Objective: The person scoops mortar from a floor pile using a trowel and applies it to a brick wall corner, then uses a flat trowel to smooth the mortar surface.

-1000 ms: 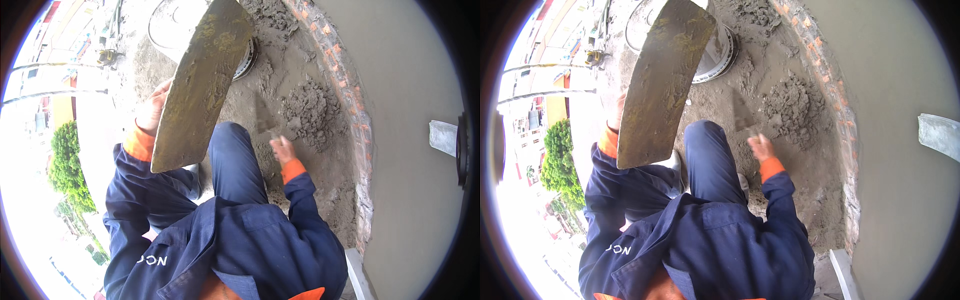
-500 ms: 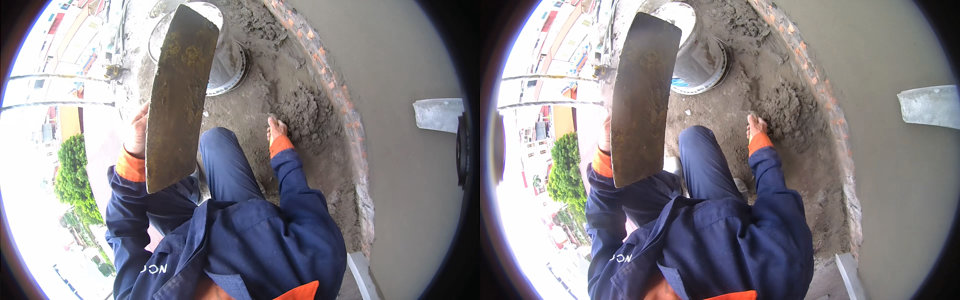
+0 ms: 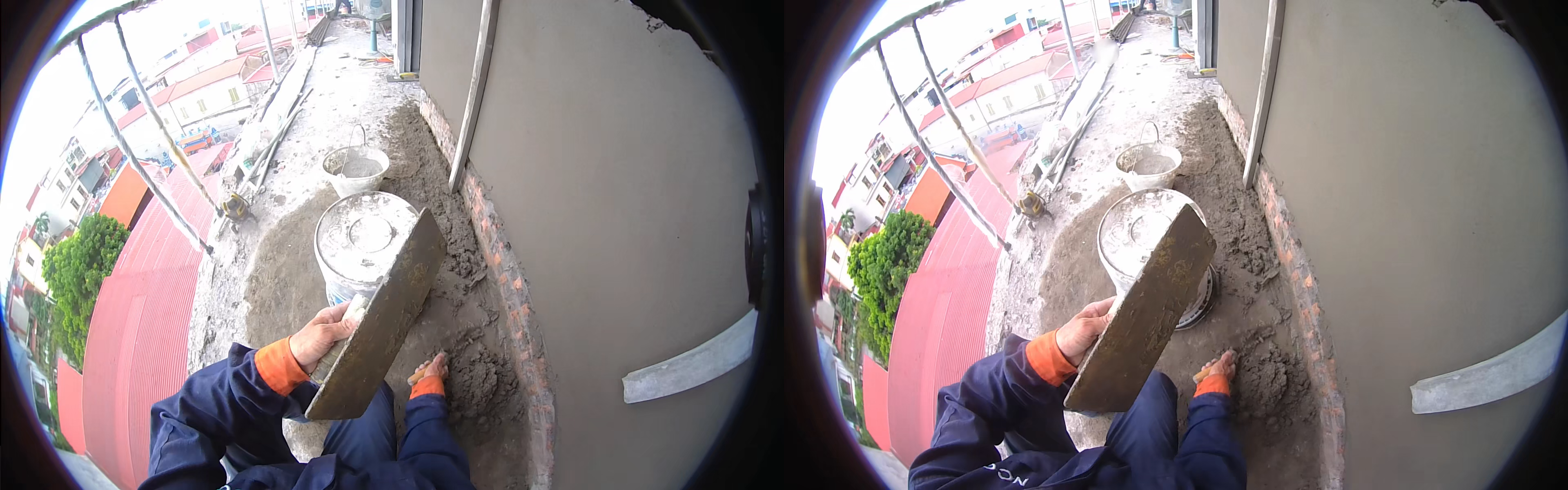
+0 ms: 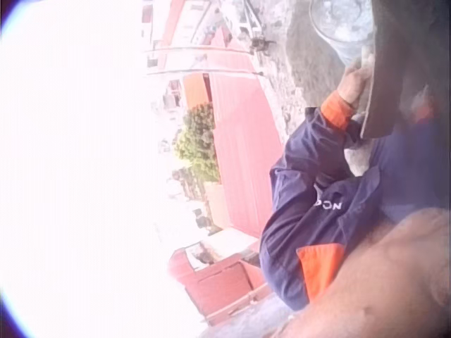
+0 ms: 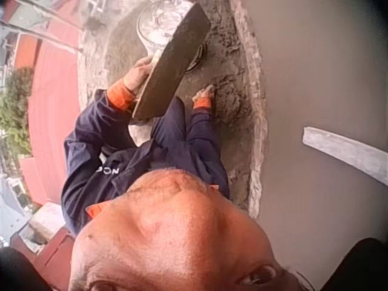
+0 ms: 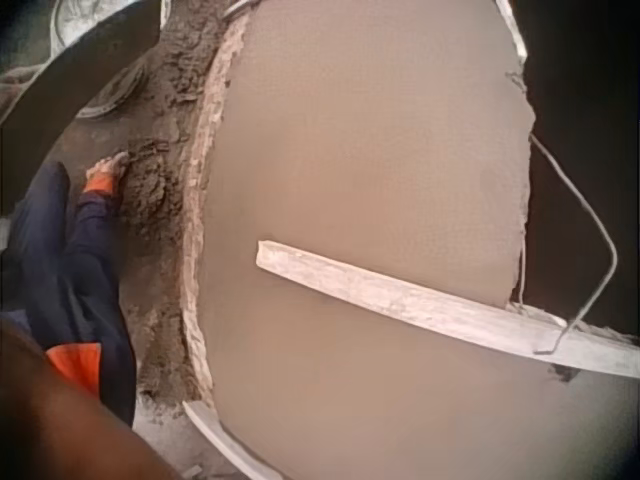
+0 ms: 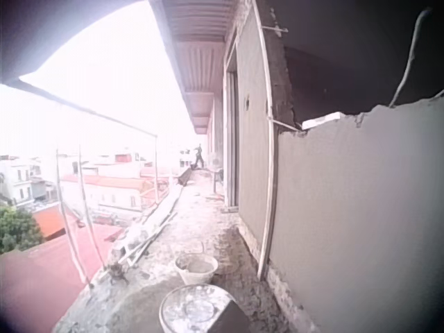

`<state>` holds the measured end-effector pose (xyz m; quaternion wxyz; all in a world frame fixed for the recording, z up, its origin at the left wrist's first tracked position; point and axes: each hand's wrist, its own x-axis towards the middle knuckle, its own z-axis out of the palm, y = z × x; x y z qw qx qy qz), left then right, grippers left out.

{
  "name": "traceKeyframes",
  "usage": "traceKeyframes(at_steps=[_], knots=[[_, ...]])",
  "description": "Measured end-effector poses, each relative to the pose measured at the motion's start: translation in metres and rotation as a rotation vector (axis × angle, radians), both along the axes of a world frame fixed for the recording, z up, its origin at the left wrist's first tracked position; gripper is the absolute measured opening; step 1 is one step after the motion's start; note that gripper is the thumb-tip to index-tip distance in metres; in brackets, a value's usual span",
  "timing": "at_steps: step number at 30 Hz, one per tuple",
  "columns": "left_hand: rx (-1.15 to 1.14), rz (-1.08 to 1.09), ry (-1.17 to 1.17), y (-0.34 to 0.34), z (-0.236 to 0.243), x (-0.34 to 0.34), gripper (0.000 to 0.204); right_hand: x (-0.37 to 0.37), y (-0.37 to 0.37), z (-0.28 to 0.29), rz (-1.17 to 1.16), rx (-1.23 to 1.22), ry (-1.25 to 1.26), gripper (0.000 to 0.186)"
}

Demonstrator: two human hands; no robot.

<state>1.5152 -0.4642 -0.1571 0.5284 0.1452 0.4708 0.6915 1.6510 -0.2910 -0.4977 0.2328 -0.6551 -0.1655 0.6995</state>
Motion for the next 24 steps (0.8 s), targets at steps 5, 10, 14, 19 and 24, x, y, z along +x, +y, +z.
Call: traceKeyframes(at_steps=[5, 10, 14, 19, 24], knots=[[-0.02, 0.04, -0.03, 0.016, -0.01, -0.008, 0.039, 0.061, 0.004, 0.023, 0.032, -0.067, -0.021, 0.034], [-0.015, 0.054, -0.032, 0.029, -0.006, -0.016, 0.038, 0.118, -0.035, 0.048, -0.075, 0.136, 0.224, 0.038], [-0.048, 0.123, -0.053, 0.02, -0.004, -0.014, 0.038, 0.122, -0.076, -0.003, 0.457, 0.063, 0.118, 0.041], [-0.025, 0.037, 0.02, 0.055, 0.016, 0.0, 0.036, 0.134, -0.043, -0.171, 0.643, 0.544, -0.368, 0.039], [-0.067, 0.137, -0.023, 0.017, -0.007, -0.008, 0.036, 0.139, -0.049, -0.032, 0.515, 0.324, -0.523, 0.037]])
